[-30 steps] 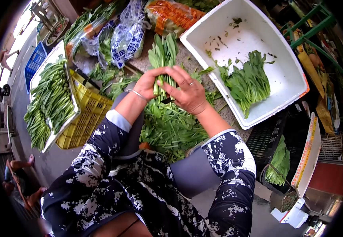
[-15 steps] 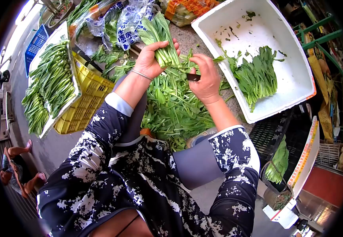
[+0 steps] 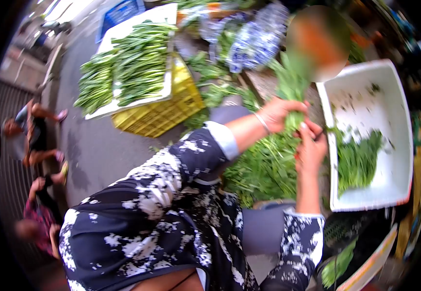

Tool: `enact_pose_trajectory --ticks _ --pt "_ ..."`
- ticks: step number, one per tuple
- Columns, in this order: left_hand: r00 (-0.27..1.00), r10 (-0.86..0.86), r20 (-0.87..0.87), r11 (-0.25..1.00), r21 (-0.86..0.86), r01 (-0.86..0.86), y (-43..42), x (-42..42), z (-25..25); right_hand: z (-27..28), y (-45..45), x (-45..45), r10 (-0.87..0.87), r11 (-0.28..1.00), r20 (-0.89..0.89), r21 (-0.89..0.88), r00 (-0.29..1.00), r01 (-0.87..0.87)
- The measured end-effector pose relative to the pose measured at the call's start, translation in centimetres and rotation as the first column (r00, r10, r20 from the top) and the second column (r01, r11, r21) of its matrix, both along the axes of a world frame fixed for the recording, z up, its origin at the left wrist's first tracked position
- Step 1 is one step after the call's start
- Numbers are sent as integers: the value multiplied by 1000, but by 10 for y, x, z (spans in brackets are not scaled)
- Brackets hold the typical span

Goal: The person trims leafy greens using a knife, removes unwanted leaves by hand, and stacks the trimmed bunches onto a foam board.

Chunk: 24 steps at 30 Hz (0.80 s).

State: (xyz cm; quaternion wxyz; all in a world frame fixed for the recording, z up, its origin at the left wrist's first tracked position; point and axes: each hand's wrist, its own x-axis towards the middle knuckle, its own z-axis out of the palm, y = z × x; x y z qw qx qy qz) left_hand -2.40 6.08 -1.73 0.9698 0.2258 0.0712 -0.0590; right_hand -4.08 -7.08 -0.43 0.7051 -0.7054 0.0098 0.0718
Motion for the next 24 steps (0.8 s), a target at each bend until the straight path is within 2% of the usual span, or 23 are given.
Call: enact_pose_trajectory --ticks 1,2,3,4,6,8,10,11,18,20,22,24 --pt "999 37 33 999 -17 -36 0 1 1 -1 -1 2 -21 1000 -4 -11 1000 21" --pt "995 95 17 995 -9 -95 -4 4 -4 -9 4 4 -67 997 109 47 992 62" --pt "990 143 13 988 50 -143 -5 3 -3 7 15 -8 -45 999 109 35 993 42" --pt "987 158 28 984 82 -160 -5 2 -3 11 16 -12 26 1000 65 -4 998 -26" --pt "977 209 39 964 160 -213 -5 2 -4 13 16 -16 165 969 50 -196 985 -152" --pt "973 218 73 960 164 -227 -7 0 -4 10 16 -15 162 969 12 -191 987 -157" --pt "970 220 105 957 168 -235 -7 0 -4 9 19 -12 100 985 -114 -129 988 -114" --pt "978 196 72 961 186 -206 -6 0 -3 7 24 -12 7 999 -85 -33 996 -10" --pt "983 176 47 939 293 -182 13 -14 10 6 21 -10 50 996 -87 -74 995 -56" --pt "985 174 19 907 387 -168 21 -15 12 2 19 -9 103 989 -75 -100 992 -111" --pt "972 224 72 902 362 -235 37 -20 22 1 21 -10 172 983 25 57 985 -173" --pt "918 381 111 849 350 -395 69 -39 38 0 7 -4 241 970 -60 55 969 -238"
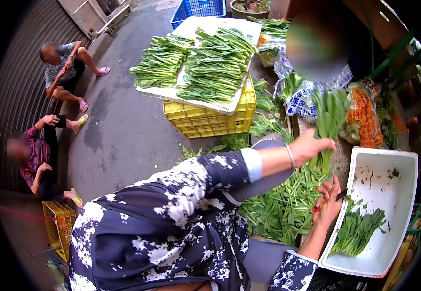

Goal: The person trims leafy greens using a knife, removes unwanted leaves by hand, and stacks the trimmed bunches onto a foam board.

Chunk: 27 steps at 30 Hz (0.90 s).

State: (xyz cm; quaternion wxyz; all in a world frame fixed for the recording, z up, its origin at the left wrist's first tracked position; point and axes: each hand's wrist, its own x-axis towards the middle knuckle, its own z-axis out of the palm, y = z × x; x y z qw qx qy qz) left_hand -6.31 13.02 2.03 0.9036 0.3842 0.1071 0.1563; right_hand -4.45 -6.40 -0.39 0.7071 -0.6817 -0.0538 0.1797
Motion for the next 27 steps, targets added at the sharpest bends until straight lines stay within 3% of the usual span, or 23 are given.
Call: enact_pose_trajectory --ticks 2,3,4,5,10,12,15,16,18,21,22,25,27 --pt "993 106 -57 992 71 -102 53 -30 24 5 -4 -1 -30 991 17 -127 999 32" --pt "987 152 -56 988 -10 -153 84 -37 20 6 -8 -1 -19 981 8 -195 1000 20" --pt "979 202 -27 979 39 -201 114 -64 41 -13 -16 9 -54 978 61 -198 997 65" --pt "966 258 -34 963 88 -254 151 -74 32 -19 -21 13 -52 972 63 -227 997 65" --pt "818 555 -148 807 -144 -573 321 -152 -7 -41 -35 12 -22 912 48 -409 999 40" --pt "565 767 -303 550 -143 -823 365 -173 -18 -71 -55 19 15 879 80 -476 997 25" --pt "303 871 -387 323 -15 -946 429 -194 -49 -105 -85 20 69 830 113 -558 991 6" --pt "182 885 -427 240 84 -967 438 -197 -49 -114 -98 22 87 815 96 -580 992 -16" --pt "75 884 -461 145 119 -982 436 -197 -30 -121 -116 23 73 781 67 -624 995 -16" --pt "111 859 -500 169 73 -983 469 -192 -42 -126 -129 24 -60 757 30 -650 998 65" --pt "93 853 -514 214 181 -960 478 -192 -45 -125 -129 23 -66 753 24 -655 998 65" --pt "-24 855 -517 168 320 -932 471 -175 -42 -122 -129 21 -54 743 20 -667 998 54" --pt "5 847 -532 186 288 -939 494 -172 -49 -123 -125 24 -32 728 19 -685 999 36"
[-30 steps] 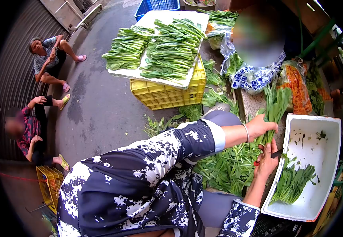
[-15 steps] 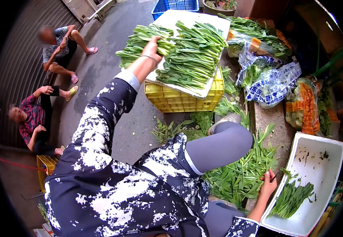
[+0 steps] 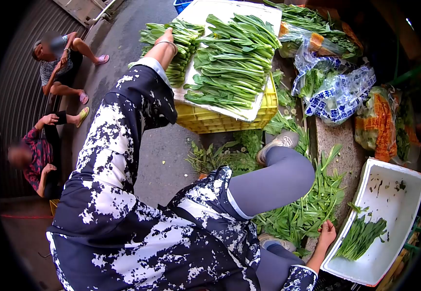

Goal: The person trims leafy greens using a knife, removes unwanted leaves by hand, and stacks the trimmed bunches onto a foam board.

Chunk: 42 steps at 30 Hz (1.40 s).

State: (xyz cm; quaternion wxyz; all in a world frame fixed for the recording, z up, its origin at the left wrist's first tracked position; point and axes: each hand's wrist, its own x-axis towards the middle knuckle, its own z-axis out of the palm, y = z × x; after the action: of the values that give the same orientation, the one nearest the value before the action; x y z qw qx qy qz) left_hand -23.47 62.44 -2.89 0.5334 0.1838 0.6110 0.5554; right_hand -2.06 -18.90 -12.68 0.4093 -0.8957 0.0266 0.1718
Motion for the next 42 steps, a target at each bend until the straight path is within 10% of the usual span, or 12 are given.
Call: enact_pose_trajectory --ticks 5,9,17,21,26,30,35,42 --pt "955 -173 240 976 -86 199 28 5 6 -6 11 7 48 998 2 31 999 -48" --pt "992 -111 -62 992 -68 107 -24 9 60 -8 18 16 61 997 -3 45 998 -61" --pt "990 -44 -133 999 -23 42 -27 -12 48 -3 33 26 124 987 19 104 992 -125" --pt "777 -277 -565 942 -2 334 -50 -16 38 3 41 24 114 985 49 123 992 -119" --pt "593 -651 -475 344 511 787 -240 17 141 26 58 9 116 992 74 48 990 -120" --pt "614 -312 -725 -433 683 588 -351 11 235 35 62 2 130 991 96 -38 987 -127" --pt "699 -582 -415 -571 821 12 -389 -9 285 29 54 -1 147 989 177 -30 973 -144" --pt "701 -670 -243 -539 809 -235 -415 -1 289 53 54 -17 105 994 217 -49 970 -97"
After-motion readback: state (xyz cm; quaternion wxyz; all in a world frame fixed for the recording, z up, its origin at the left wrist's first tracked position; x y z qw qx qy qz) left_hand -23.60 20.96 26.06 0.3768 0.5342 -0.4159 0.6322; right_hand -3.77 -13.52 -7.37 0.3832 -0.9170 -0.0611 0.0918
